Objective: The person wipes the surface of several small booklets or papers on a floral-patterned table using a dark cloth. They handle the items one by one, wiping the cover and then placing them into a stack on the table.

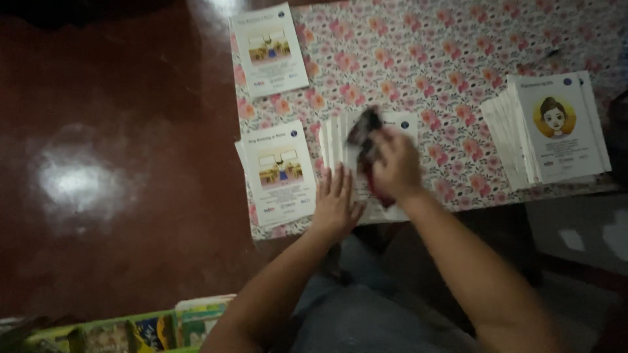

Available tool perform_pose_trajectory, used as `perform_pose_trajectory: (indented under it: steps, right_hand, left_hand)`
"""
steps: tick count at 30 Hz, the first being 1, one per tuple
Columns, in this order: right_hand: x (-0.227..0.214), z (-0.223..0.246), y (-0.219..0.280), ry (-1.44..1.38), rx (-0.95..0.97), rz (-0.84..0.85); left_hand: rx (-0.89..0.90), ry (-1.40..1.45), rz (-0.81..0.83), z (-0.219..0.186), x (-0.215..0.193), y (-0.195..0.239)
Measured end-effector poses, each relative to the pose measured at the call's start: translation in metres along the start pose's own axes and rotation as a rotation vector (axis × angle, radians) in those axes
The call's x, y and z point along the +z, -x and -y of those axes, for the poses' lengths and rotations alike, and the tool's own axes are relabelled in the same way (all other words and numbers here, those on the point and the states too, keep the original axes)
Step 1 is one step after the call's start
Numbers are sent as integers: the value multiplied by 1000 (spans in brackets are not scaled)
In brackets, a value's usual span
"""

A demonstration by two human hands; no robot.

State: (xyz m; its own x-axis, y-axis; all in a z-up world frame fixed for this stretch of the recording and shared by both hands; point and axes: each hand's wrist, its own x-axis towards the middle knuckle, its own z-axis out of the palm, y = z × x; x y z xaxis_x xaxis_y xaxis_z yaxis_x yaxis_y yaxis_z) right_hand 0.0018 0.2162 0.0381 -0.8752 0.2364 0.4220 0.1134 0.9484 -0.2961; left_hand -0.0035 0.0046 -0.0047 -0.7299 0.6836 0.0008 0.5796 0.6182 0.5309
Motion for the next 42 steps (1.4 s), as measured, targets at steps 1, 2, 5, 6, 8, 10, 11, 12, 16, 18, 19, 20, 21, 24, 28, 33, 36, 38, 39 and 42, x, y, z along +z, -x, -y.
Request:
perform_pose_trajectory:
  steps: [1,2,5,6,8,10,11,12,16,18,19,20,21,24,28,33,36,38,39,42]
  right_hand:
    - [-13,10,6,-30,-66,80]
    - [-26,21,12,-60,-132,160]
    - [-24,-26,35,-75,-31,35]
    - [-23,-27,36,-78,-41,41]
    - [-26,-32,34,-482,478,268]
    - [-37,-18,9,-485,477,361]
    - [-43,-10,1,-483,499,447]
    - [-37,-14,0,-490,483,467]
    - [-38,-12,-1,-562,487,510]
    - [-45,-12,-4,-614,459,454]
    - [-48,-17,0,-653,479,463]
    - [-50,-22,4,-693,498,473]
    - [-50,-25,8,-691,504,487]
    - [-46,-29,10,-545,296,414]
    - [-43,-18,-18,-290,-155,115]
    - [30,-22,-52,-232,-303,75]
    - [52,-7,-34,-58,-184,157]
    - [47,4,-23,-90,-180,139]
    - [30,10,-21,-86,-178,137]
    - [-12,33,-13,-182,-246,171]
  left_hand:
    - [36,10,-97,5,10,-1]
    - [72,19,-194,9,19,-1]
    - [-65,331,-161,1,6,11]
    - [-74,333,-168,-1,2,11]
    - [-104,419,-104,-10,-6,10]
    - [-119,466,-114,-2,2,9]
    - [-123,513,-104,0,7,13]
    - [-146,511,-117,-1,7,13]
    - [-188,576,-140,3,20,16]
    - [-174,619,-166,5,16,11]
    - [-360,864,-104,0,8,9]
    - [-547,1106,-39,-3,0,9]
    - [-561,1112,-36,-12,-9,6]
    - [-430,877,-135,-15,-8,0]
    - [-157,364,-363,1,26,14]
    - [-90,225,-343,-8,24,18]
    - [-125,288,-366,-26,3,13]
    - [-216,410,-420,-25,-16,4]
    - [-213,412,-419,-23,-29,-5]
    - [-187,370,-551,-18,-63,-43]
